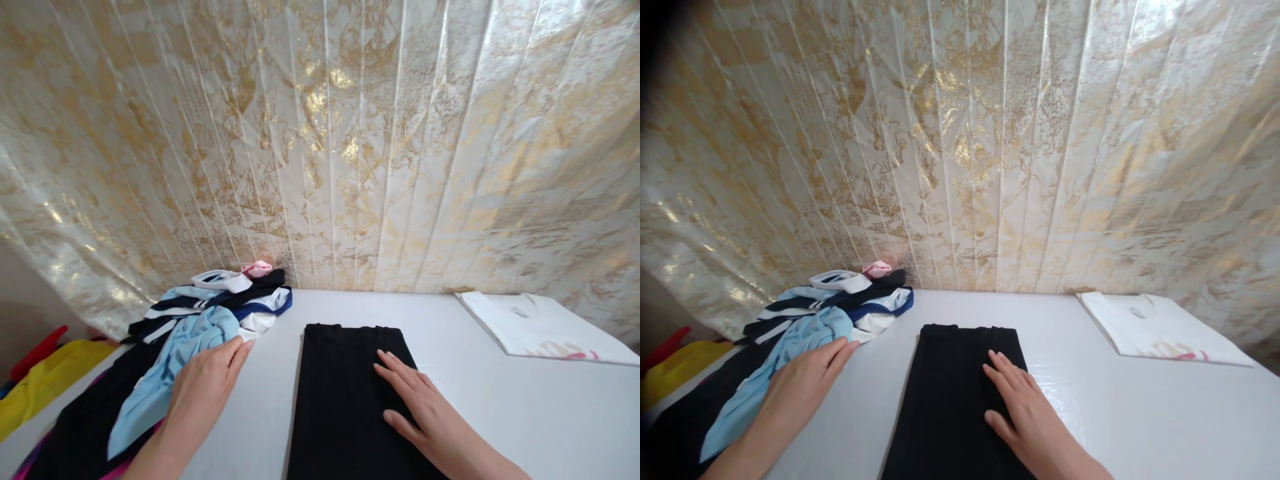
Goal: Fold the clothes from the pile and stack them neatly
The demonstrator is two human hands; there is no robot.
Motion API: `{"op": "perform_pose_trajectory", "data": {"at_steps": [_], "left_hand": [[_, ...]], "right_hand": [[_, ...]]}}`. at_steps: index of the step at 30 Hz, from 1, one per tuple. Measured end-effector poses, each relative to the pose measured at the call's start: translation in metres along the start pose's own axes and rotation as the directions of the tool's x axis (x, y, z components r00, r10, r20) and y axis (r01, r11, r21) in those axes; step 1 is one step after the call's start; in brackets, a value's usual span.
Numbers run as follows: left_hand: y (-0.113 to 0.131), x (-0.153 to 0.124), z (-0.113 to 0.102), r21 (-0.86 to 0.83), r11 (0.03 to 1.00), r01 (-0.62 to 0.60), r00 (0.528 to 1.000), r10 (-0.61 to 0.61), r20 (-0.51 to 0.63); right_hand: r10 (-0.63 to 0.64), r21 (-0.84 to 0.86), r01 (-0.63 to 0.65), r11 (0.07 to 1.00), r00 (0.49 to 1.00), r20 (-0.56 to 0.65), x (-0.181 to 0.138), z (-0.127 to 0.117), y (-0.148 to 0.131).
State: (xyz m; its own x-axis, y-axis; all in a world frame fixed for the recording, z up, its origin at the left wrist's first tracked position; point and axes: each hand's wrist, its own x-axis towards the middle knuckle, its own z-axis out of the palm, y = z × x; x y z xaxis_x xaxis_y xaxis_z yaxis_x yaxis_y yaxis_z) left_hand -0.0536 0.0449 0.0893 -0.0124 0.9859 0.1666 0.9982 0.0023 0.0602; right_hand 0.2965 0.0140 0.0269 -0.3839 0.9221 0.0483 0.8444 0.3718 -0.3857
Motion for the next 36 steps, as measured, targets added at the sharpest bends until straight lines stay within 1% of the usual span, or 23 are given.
{"op": "perform_pose_trajectory", "data": {"at_steps": [2,4,5,7,8,9,11,14,17,19,22,24,26,28,31,33,36], "left_hand": [[0.013,-0.004,0.011,-0.090,0.985,-0.144,0.984,0.133,-0.120],[0.042,-0.014,0.033,-0.190,0.935,-0.298,0.944,0.259,-0.206],[0.059,-0.020,0.044,-0.221,0.913,-0.342,0.934,0.304,-0.189],[0.092,-0.030,0.061,-0.276,0.877,-0.394,0.917,0.393,-0.059],[0.105,-0.035,0.066,-0.303,0.862,-0.407,0.904,0.428,0.002],[0.114,-0.038,0.068,-0.331,0.846,-0.418,0.887,0.458,0.051],[0.124,-0.041,0.064,-0.397,0.810,-0.433,0.864,0.498,0.074],[0.121,-0.042,0.052,-0.515,0.733,-0.444,0.852,0.524,0.011],[0.105,-0.040,0.048,-0.588,0.687,-0.427,0.861,0.507,-0.033],[0.085,-0.037,0.053,-0.599,0.706,-0.379,0.898,0.438,-0.052],[0.046,-0.034,0.063,-0.596,0.757,-0.269,0.956,0.283,-0.072],[0.024,-0.035,0.065,-0.599,0.771,-0.216,0.973,0.218,-0.071],[0.012,-0.039,0.063,-0.609,0.767,-0.202,0.975,0.214,-0.054],[0.011,-0.045,0.059,-0.616,0.757,-0.220,0.967,0.254,-0.034],[0.025,-0.053,0.054,-0.608,0.750,-0.262,0.947,0.320,-0.014],[0.036,-0.055,0.054,-0.590,0.763,-0.263,0.946,0.323,-0.003],[0.047,-0.055,0.057,-0.538,0.810,-0.234,0.959,0.282,0.007]], "right_hand": [[0.027,-0.036,-0.028,0.999,0.999,-0.039,-0.007,0.006,0.013],[0.032,-0.071,-0.038,0.997,0.997,-0.076,-0.012,0.015,0.022],[0.030,-0.087,-0.038,0.995,0.995,-0.090,-0.013,0.019,0.025],[0.024,-0.113,-0.036,0.993,0.994,-0.106,-0.015,0.024,0.026],[0.018,-0.120,-0.033,0.992,0.993,-0.117,-0.016,0.025,0.026],[0.007,-0.122,-0.023,0.992,0.991,-0.132,-0.017,0.025,0.025],[-0.037,-0.107,0.020,0.994,0.986,-0.165,-0.019,0.021,0.020],[-0.108,-0.041,0.102,0.994,0.974,-0.201,-0.022,0.014,0.008],[-0.118,0.029,0.126,0.992,0.974,-0.191,-0.018,0.012,-0.007],[-0.138,0.036,0.143,0.989,0.983,-0.124,-0.014,0.014,-0.015],[-0.196,0.002,0.196,0.981,0.980,0.014,-0.010,0.018,-0.021],[-0.216,-0.015,0.217,0.976,0.975,0.053,-0.008,0.021,-0.022],[-0.225,-0.020,0.226,0.974,0.974,0.038,-0.008,0.024,-0.022],[-0.238,-0.029,0.238,0.971,0.971,0.013,-0.008,0.025,-0.022],[-0.240,-0.069,0.240,0.968,0.971,0.014,-0.008,0.026,-0.023],[-0.237,-0.094,0.239,0.967,0.971,0.025,-0.008,0.027,-0.023],[-0.247,-0.112,0.247,0.963,0.969,0.011,-0.008,0.029,-0.022]]}}
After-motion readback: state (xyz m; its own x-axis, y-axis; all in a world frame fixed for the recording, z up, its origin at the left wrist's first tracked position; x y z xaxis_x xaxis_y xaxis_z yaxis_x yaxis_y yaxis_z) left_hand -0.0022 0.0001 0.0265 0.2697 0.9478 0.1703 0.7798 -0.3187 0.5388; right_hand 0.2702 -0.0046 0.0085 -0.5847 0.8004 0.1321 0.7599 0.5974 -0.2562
